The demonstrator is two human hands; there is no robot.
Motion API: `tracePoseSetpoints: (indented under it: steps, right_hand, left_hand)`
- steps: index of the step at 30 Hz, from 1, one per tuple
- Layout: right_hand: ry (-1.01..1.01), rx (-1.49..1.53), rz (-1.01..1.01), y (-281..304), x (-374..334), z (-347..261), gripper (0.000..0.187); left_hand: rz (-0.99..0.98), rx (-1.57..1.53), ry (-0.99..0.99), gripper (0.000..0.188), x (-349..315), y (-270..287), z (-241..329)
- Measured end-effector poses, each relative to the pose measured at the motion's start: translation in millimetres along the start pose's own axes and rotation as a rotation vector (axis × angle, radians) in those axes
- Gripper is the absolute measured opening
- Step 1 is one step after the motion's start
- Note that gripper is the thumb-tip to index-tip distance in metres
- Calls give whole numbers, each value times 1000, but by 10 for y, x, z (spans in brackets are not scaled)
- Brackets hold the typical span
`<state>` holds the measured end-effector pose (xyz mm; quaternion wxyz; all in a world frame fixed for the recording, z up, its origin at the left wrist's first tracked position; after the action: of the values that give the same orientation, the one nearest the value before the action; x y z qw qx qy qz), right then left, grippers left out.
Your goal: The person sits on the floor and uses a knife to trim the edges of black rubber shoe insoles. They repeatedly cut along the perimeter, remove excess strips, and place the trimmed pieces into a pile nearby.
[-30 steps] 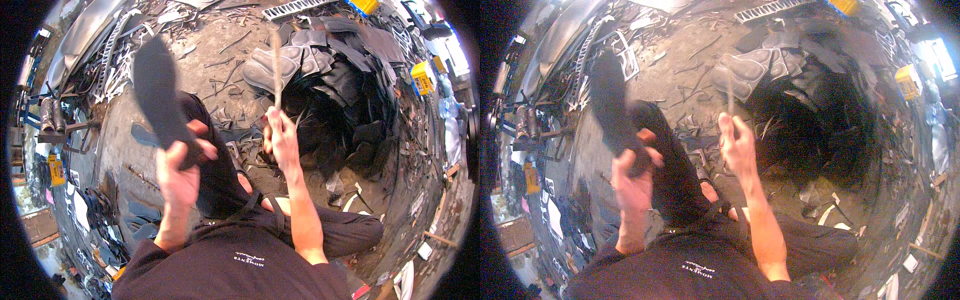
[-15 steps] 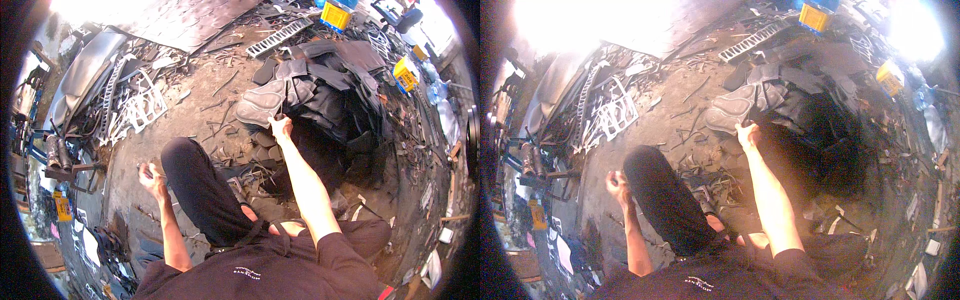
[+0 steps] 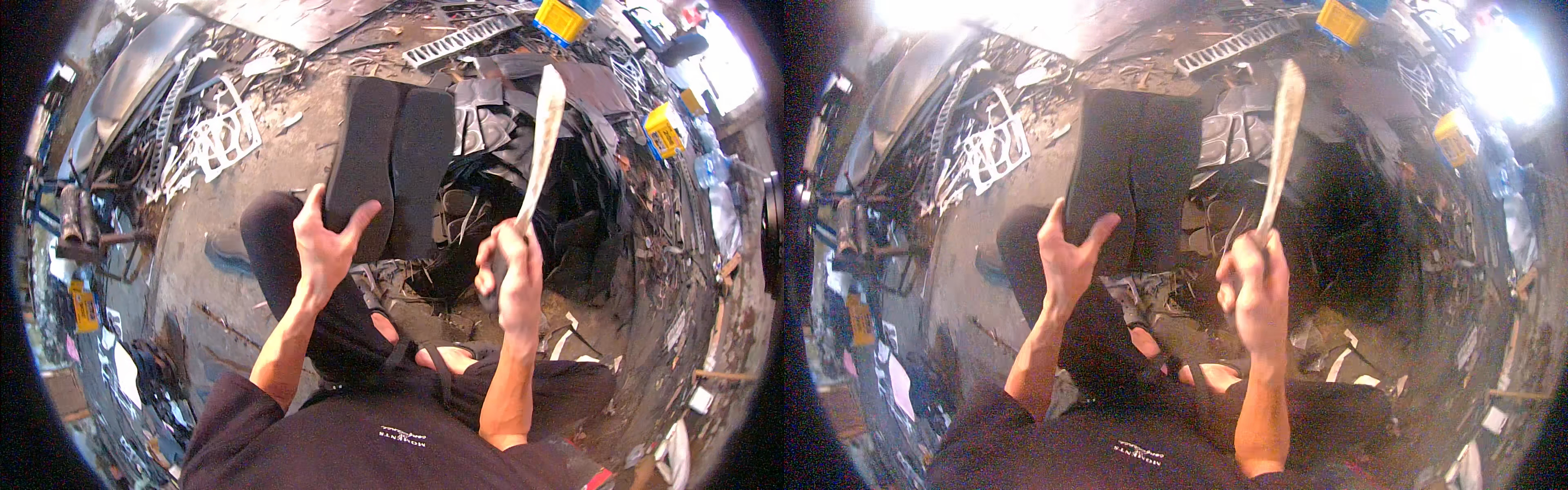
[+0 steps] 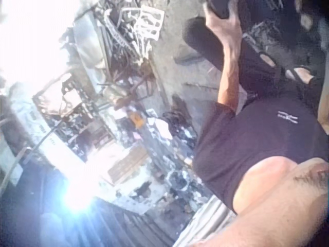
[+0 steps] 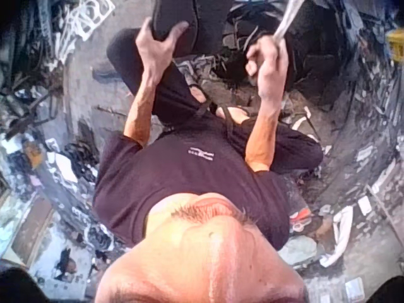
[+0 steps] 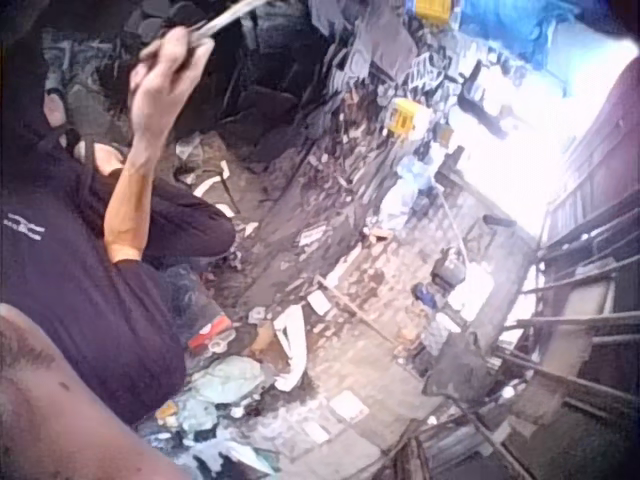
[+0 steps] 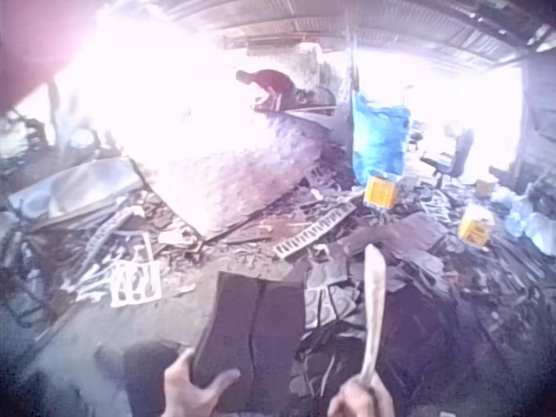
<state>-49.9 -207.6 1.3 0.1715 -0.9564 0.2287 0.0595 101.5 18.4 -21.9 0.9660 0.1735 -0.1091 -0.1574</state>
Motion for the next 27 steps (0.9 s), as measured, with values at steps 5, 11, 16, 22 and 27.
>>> tracePoseSetpoints:
  steps: [5, 11, 16, 22, 27]
  right_hand:
    - [203, -896, -198, -312, -713, 441, 31]
    - [-15, -900, -218, -113, -1245, 1262, 34]
    - [29, -935, -162, -92, -1240, 1277, 27]
    - [182, -929, -165, -530, -527, 1040, 24]
    - [138, -981, -392, -733, -208, 891, 46]
  left_hand:
    - [245, -608, 343, 39, -223, 85, -248]
    - [258, -669, 484, 63, -492, 79, -129]
    - [234, -721, 624, 60, -629, 23, 4]
    - [248, -779, 532, 57, -746, -77, -40]
    - [218, -786, 537, 58, -768, -37, -96]
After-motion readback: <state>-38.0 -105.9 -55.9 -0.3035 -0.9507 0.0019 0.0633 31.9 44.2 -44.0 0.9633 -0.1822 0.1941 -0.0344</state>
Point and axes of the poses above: each hand's wrist, its own x-axis towards the middle knuckle, its own y-axis out of the back of the hand, z = x × y, the point moved 5 cm from there along x, towards the middle knuckle, and after that the axes turned 9 degrees about -z, right-handed, at the moved point
